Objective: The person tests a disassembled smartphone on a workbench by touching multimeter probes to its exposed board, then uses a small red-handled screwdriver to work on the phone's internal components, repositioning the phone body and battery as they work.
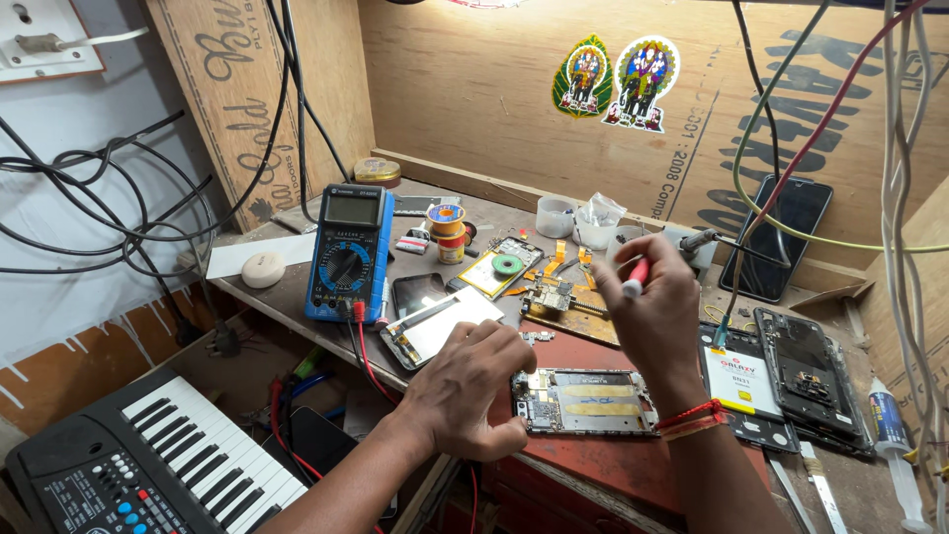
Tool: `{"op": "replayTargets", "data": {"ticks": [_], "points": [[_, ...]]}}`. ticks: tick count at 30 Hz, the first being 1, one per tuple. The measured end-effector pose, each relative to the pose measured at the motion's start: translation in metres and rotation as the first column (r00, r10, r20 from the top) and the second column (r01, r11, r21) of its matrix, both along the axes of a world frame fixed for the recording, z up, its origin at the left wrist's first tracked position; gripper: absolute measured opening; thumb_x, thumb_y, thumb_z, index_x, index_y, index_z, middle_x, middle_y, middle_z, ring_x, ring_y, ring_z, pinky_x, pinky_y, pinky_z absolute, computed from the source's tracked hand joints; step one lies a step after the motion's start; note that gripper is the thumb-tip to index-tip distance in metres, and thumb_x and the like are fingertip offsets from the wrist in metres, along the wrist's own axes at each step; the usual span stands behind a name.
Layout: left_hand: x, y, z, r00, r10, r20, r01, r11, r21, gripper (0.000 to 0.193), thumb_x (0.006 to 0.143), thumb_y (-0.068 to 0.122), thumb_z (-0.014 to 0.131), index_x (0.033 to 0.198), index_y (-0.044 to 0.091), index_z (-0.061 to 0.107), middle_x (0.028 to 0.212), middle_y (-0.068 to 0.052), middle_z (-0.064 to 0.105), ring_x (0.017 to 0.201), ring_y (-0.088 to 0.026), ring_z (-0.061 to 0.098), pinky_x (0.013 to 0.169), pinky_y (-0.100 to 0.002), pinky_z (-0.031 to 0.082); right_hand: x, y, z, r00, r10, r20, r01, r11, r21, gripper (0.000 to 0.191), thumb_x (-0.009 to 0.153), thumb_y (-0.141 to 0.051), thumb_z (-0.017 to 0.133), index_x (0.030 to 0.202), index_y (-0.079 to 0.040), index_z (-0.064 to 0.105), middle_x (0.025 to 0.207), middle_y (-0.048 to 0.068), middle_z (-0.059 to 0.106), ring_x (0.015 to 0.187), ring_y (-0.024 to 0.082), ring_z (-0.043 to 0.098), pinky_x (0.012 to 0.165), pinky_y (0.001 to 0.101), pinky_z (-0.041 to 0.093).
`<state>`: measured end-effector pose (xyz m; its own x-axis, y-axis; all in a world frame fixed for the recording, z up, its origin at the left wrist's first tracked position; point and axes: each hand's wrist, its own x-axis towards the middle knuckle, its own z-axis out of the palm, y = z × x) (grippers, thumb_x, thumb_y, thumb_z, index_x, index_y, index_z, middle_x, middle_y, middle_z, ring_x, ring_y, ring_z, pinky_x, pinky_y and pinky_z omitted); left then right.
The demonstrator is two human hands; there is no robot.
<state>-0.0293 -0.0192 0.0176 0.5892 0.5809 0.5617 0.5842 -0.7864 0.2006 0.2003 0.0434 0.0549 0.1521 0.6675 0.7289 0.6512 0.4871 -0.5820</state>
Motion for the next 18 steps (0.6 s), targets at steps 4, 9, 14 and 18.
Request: {"op": "replayTargets", "data": {"ticks": [4, 9, 14, 18], "points": [[0.0004, 0.0007, 0.0007, 1.0, 0.017, -0.009, -0.018, 0.999, -0.049, 0.043, 0.064, 0.037, 0.065, 0.096, 0.01, 0.059, 0.097, -0.01, 0.059, 0.102, -0.029, 0.058, 0.095, -0.041, 0.041, 0.0016, 0.0036, 0.0023, 0.923, 0.27, -0.273, -0.243, 0.962, 0.127, 0.019, 0.1, -0.014, 0.06, 0.113, 0.0, 0.057, 0.077, 0.003, 0.068, 0.063, 0.005, 0.061, 0.053, 0.022, 0.048], [0.0013, 0.0019, 0.0008, 0.995, -0.005, 0.103, 0.006, 1.0, -0.012, 0.052, 0.065, 0.038, 0.063, 0.105, 0.005, 0.057, 0.1, -0.011, 0.059, 0.1, -0.029, 0.057, 0.093, -0.042, 0.04, 0.0038, 0.0015, 0.0033, 0.825, 0.361, -0.435, -0.353, 0.93, 0.103, 0.026, 0.11, -0.02, 0.048, 0.126, -0.001, 0.054, 0.077, 0.005, 0.068, 0.052, 0.005, 0.051, 0.045, 0.0233, 0.039], [0.0032, 0.0014, -0.0002, 0.999, 0.038, 0.038, -0.038, 0.999, -0.011, 0.046, 0.063, 0.041, 0.069, 0.093, 0.008, 0.059, 0.093, -0.011, 0.058, 0.096, -0.029, 0.057, 0.089, -0.042, 0.041, 0.0039, -0.0005, 0.0014, 0.783, 0.491, -0.382, -0.454, 0.871, 0.188, 0.036, 0.113, -0.033, 0.047, 0.121, -0.002, 0.065, 0.068, 0.002, 0.062, 0.055, 0.005, 0.052, 0.05, 0.0216, 0.04], [0.0051, 0.0011, -0.0015, 0.999, 0.035, 0.024, -0.036, 0.999, 0.007, 0.043, 0.064, 0.042, 0.072, 0.089, 0.009, 0.059, 0.092, -0.009, 0.058, 0.097, -0.028, 0.058, 0.09, -0.041, 0.042, -0.0006, -0.0041, -0.0031, 0.899, 0.403, -0.174, -0.38, 0.913, 0.148, 0.039, 0.114, -0.033, 0.055, 0.098, -0.001, 0.071, 0.072, 0.0, 0.063, 0.061, 0.005, 0.055, 0.054, 0.0219, 0.042]]}}
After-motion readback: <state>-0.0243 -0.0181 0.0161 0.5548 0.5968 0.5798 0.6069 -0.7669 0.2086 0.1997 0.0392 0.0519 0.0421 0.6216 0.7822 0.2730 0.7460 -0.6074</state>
